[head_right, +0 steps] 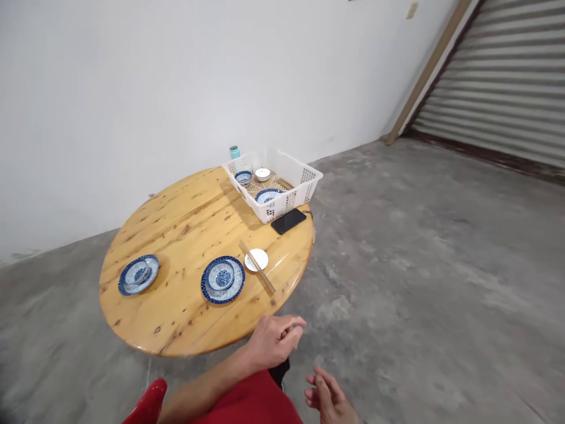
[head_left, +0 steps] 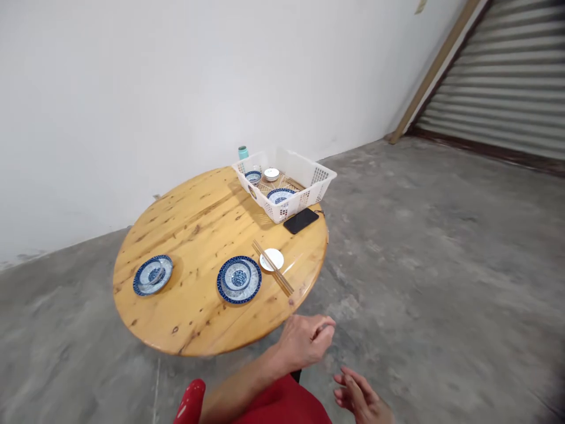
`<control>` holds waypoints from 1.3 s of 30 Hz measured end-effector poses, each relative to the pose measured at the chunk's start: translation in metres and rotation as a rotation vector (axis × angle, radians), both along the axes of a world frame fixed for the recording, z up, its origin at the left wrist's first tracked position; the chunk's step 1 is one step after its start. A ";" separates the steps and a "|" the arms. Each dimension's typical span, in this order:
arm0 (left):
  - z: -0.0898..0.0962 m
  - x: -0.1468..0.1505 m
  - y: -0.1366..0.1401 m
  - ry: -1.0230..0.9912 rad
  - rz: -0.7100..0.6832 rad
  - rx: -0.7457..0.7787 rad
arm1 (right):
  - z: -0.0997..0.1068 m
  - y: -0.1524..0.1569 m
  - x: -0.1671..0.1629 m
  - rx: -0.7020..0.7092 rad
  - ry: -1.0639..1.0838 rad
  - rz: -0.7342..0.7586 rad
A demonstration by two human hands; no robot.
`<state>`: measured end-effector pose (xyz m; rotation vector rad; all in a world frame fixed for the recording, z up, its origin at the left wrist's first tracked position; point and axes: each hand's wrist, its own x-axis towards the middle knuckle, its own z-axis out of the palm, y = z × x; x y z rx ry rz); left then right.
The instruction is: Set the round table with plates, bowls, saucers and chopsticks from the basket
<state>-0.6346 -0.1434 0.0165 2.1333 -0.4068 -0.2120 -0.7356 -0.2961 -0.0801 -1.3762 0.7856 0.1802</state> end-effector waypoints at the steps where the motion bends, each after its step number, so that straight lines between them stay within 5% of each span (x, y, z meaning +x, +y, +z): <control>1: 0.000 0.008 -0.005 0.019 0.027 -0.026 | 0.000 -0.005 0.012 0.002 -0.008 0.028; 6: 0.002 0.055 -0.030 0.041 0.110 -0.134 | 0.005 -0.045 0.080 -0.111 0.012 0.110; 16: 0.010 0.157 -0.053 0.015 0.448 -0.208 | 0.052 -0.105 0.236 -0.220 -0.006 0.393; 26: 0.030 0.187 -0.024 -0.020 0.681 -0.097 | 0.111 -0.093 0.356 -0.258 -0.302 0.545; 32: 0.036 0.206 -0.005 -0.084 0.919 -0.008 | 0.153 -0.094 0.464 -0.349 -0.604 0.670; 39: 0.066 0.272 0.004 -0.164 1.113 0.140 | 0.170 -0.081 0.591 -0.340 -0.725 0.823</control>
